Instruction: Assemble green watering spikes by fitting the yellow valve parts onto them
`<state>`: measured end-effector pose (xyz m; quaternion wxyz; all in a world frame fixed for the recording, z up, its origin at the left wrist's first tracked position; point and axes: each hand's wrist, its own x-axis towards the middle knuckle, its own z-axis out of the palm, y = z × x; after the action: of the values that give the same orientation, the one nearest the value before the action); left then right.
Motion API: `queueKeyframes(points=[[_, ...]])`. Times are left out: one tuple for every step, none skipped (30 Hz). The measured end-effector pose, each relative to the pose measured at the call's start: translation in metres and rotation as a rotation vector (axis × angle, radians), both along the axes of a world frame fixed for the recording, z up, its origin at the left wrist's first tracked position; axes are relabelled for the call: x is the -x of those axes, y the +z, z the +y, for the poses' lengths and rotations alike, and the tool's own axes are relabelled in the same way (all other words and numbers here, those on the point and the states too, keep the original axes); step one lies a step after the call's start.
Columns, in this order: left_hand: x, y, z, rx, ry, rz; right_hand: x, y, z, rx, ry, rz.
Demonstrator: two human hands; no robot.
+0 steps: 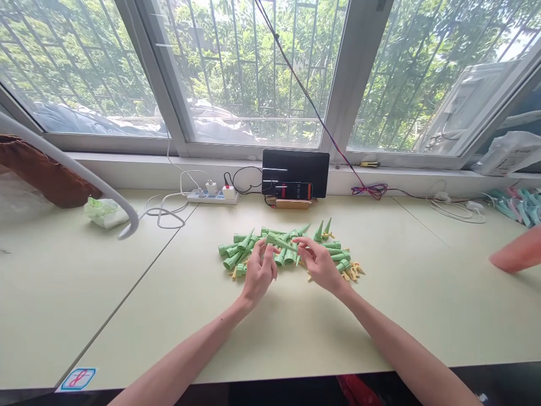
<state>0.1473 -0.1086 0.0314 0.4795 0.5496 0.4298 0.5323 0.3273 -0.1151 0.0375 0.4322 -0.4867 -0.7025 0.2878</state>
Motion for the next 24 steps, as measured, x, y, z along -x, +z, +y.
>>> queueKeyframes(points=[[0.001,0.001,0.001,0.013,-0.001,-0.019,0.002,-0.003,-0.002,-0.003,0.005,0.01],[0.002,0.002,0.001,0.024,-0.005,-0.026,0.005,-0.006,-0.004,-0.013,0.008,0.013],[0.002,0.003,0.002,0.03,-0.008,-0.024,0.007,-0.008,-0.006,-0.022,0.013,0.011],[0.003,0.003,0.002,0.034,-0.01,-0.021,0.009,-0.011,-0.007,-0.032,0.012,0.005],[0.003,0.003,0.002,0.036,-0.011,-0.021,0.011,-0.013,-0.009,-0.04,0.012,-0.004],[0.003,0.003,0.002,0.04,-0.01,-0.028,0.013,-0.015,-0.01,-0.043,0.01,-0.014],[0.003,0.004,0.003,0.045,-0.009,-0.038,0.014,-0.016,-0.011,-0.042,0.007,-0.023],[0.004,0.004,0.003,0.05,-0.011,-0.048,0.016,-0.017,-0.012,-0.04,0.007,-0.03],[0.004,0.004,0.004,0.054,-0.014,-0.057,0.017,-0.017,-0.012,-0.039,0.007,-0.033],[0.004,0.004,0.004,0.059,-0.02,-0.066,0.017,-0.018,-0.013,-0.041,0.007,-0.033],[0.005,0.004,0.005,0.066,-0.031,-0.077,0.018,-0.018,-0.013,-0.046,0.006,-0.03],[0.005,0.004,0.005,0.077,-0.047,-0.093,0.018,-0.018,-0.014,-0.054,0.003,-0.023],[0.006,0.004,0.006,0.092,-0.065,-0.113,0.018,-0.019,-0.014,-0.062,0.001,-0.014],[0.006,0.004,0.007,0.108,-0.083,-0.137,0.018,-0.019,-0.014,-0.069,-0.001,-0.006],[0.006,0.003,0.007,0.123,-0.098,-0.161,0.018,-0.02,-0.014,-0.075,-0.001,0.0],[0.006,0.003,0.008,0.135,-0.11,-0.184,0.019,-0.021,-0.014,-0.08,0.001,0.006],[0.006,0.003,0.008,0.143,-0.117,-0.202,0.019,-0.022,-0.014,-0.083,0.004,0.01],[0.007,0.003,0.008,0.148,-0.12,-0.215,0.019,-0.023,-0.014,-0.085,0.006,0.012],[0.007,0.004,0.008,0.151,-0.121,-0.223,0.02,-0.024,-0.014,-0.089,0.008,0.014],[0.007,0.004,0.008,0.153,-0.119,-0.225,0.021,-0.025,-0.014,-0.095,0.009,0.017],[0.007,0.004,0.008,0.152,-0.114,-0.221,0.021,-0.026,-0.014,-0.103,0.01,0.02],[0.007,0.004,0.009,0.151,-0.107,-0.215,0.022,-0.027,-0.014,-0.112,0.011,0.024],[0.006,0.004,0.009,0.149,-0.098,-0.208,0.022,-0.028,-0.014,-0.122,0.014,0.027],[0.006,0.004,0.009,0.147,-0.086,-0.202,0.023,-0.029,-0.014,-0.13,0.018,0.029]])
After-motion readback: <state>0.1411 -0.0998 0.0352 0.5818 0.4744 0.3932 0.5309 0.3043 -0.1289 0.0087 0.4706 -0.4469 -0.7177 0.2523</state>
